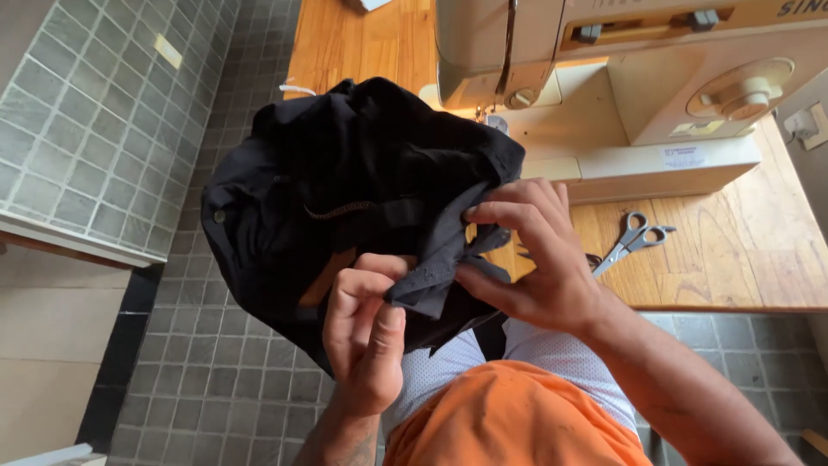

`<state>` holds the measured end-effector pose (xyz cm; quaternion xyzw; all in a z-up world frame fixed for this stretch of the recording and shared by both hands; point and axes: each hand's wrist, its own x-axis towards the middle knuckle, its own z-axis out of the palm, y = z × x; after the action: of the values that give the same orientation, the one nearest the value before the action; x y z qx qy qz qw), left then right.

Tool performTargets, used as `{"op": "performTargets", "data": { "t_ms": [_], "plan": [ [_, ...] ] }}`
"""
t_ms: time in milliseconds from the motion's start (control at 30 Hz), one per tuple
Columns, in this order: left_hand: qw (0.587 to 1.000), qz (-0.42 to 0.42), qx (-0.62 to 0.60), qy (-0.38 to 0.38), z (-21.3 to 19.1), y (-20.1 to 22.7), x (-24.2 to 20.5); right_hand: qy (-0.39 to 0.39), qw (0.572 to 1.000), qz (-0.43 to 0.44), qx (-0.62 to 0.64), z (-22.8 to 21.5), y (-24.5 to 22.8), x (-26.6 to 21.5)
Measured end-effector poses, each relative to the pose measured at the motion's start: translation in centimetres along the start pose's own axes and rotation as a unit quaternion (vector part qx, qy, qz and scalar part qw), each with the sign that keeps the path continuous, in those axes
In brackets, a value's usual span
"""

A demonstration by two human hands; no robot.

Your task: Trimming excess threads from a black garment using thread snips at a sewing workstation.

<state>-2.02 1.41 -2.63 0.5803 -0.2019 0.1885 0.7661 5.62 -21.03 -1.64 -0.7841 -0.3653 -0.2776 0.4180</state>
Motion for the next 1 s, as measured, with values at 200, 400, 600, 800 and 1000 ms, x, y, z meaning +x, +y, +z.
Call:
{"op": "performTargets", "data": {
  "t_ms": [200,400,600,800,1000],
  "plan": [
    [0.997,0.029,0.071,-0.029,-0.5,1.6,-1.0,0.071,0.982,-0.065,-0.160,0.8,0.3,-1.1],
    [0.963,0.122,0.172,-0.169,-0.8,2.6,-1.1,0.144,0.985,0.069,-0.071,-1.4,0.8,-4.3],
    [0.937,0.123,0.164,-0.282,-1.3,0.9,-0.3,-0.098,0.961,0.234,0.108,-4.5,2.8,-8.4],
    [0.900,0.106,0.113,-0.407,-0.6,0.7,1.4,-0.075,0.951,0.223,0.202,-5.0,2.0,-8.8],
    [0.850,0.017,0.185,-0.493,-0.1,-0.6,0.4,-0.047,0.933,0.286,0.215,-3.5,1.2,-10.2]
  ]
}}
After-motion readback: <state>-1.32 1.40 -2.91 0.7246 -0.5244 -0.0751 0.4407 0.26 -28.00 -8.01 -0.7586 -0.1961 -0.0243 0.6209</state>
